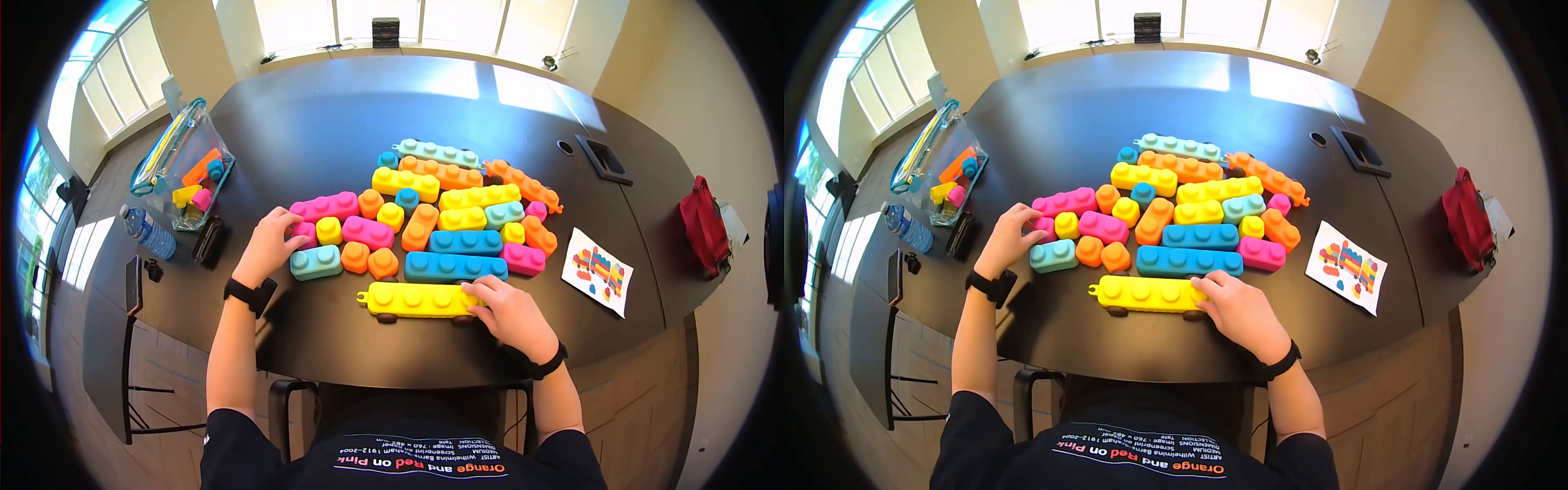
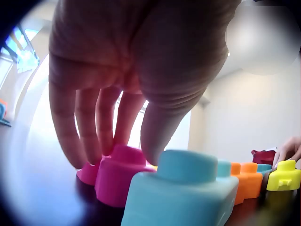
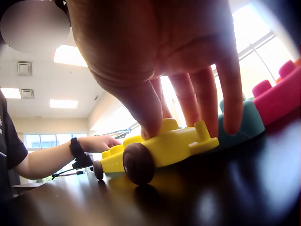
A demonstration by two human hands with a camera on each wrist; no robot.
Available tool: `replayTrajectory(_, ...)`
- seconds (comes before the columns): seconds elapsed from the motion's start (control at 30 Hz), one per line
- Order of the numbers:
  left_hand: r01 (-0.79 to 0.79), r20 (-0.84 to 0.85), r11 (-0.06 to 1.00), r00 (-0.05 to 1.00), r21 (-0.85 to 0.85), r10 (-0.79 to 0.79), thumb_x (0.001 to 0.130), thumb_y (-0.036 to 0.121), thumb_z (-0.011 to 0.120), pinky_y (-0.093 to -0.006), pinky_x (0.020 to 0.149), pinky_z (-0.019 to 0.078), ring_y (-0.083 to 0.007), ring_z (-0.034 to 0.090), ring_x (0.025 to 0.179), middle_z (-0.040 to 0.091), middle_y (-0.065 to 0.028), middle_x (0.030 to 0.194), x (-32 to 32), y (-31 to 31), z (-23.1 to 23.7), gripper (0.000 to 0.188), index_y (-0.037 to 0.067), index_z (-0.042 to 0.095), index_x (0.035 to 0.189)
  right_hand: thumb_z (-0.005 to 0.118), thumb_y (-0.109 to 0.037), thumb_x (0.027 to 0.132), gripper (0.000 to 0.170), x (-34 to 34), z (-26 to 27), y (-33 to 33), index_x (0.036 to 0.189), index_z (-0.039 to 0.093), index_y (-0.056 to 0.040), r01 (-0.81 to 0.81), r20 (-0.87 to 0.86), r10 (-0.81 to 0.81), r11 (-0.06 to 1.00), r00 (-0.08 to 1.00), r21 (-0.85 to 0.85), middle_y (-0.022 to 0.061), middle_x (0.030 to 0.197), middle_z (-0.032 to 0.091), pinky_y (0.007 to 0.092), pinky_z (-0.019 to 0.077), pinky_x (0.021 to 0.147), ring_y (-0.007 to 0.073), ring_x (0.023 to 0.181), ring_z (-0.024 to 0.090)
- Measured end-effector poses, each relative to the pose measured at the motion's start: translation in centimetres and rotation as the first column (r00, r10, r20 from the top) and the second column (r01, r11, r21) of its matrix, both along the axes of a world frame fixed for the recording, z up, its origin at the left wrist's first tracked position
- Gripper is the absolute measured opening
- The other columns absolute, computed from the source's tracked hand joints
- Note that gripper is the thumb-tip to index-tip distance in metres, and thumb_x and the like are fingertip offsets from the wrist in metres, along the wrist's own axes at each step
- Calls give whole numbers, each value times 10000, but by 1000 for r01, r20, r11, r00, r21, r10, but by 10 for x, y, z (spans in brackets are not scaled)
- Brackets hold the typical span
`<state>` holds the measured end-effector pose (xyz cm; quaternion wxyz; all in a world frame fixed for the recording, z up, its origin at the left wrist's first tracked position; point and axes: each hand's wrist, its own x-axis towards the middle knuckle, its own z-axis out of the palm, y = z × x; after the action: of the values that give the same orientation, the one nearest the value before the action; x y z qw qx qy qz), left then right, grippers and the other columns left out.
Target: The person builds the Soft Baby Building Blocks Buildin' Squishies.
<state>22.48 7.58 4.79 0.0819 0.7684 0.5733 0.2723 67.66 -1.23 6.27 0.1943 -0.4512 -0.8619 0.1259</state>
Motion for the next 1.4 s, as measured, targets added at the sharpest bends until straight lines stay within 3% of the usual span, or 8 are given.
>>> replayTrajectory(0.1,-17,35,998,999,-56,19,835,113,839,-388,825,566,-306,693,926,683,-138,1080,-2,3,0,324,-15,709,1103,746,-124,928,335,0,1,0,1257,686,-98,0,-4,0,1000,1000,-7,85,1150,671,423,575,819,349,982,697)
replayTrajectory(0.2,-37,-162,959,983,281,85,852,102,825,-383,810,571,-306,697,986,686,-144,1136,8,-14,13,336,-8,685,1137,746,-126,928,334,0,1,0,1255,685,-96,10,-6,-10,1000,1000,-20,83,1152,672,425,575,820,348,981,697)
replayTrajectory(0.27,-121,70,930,992,346,103,838,84,817,-427,890,560,-350,670,1075,692,-160,1187,35,-39,35,338,20,671,1136,744,-126,930,334,-1,2,-1,1257,683,-94,9,-2,-10,1000,1000,-23,84,1153,672,426,574,823,349,985,697)
replayTrajectory(0.33,-22,318,983,948,180,-37,837,46,808,-430,956,555,-355,679,1143,700,-174,1242,63,-64,46,338,21,657,1138,743,-126,931,334,-1,1,0,1258,681,-92,8,3,-8,1000,1000,-27,85,1154,672,428,574,827,349,989,697)
replayTrajectory(0.47,326,329,943,885,69,-330,848,54,834,-407,969,557,-329,705,1110,722,-145,1169,97,-92,46,371,29,656,1173,742,-126,934,343,0,3,0,1269,678,-85,-9,14,9,1000,1000,-23,89,1147,672,428,576,820,342,991,699)
replayTrajectory(0.77,303,253,942,931,-142,-261,900,96,818,-366,900,586,-283,720,1051,718,-134,1130,121,-88,26,358,19,640,1202,734,-109,932,359,-1,2,-1,1284,670,-87,-4,1,4,999,1000,-33,96,1159,667,428,569,828,358,996,691)
replayTrajectory(1.17,203,268,977,946,-56,-181,927,149,813,-368,830,584,-290,729,913,704,-159,1031,135,-95,11,352,9,623,1189,739,-88,927,364,-2,-4,-2,1285,674,-78,-2,-26,2,1000,1000,-5,94,1147,663,423,570,799,348,959,695)
replayTrajectory(1.4,337,148,938,935,-83,-323,818,119,879,-427,931,539,-356,657,1060,668,-151,1124,135,-89,28,488,37,607,1215,739,-90,923,365,-4,-1,-1,1282,674,-79,-5,-22,4,1000,1000,-27,96,1154,665,427,570,801,351,964,695)
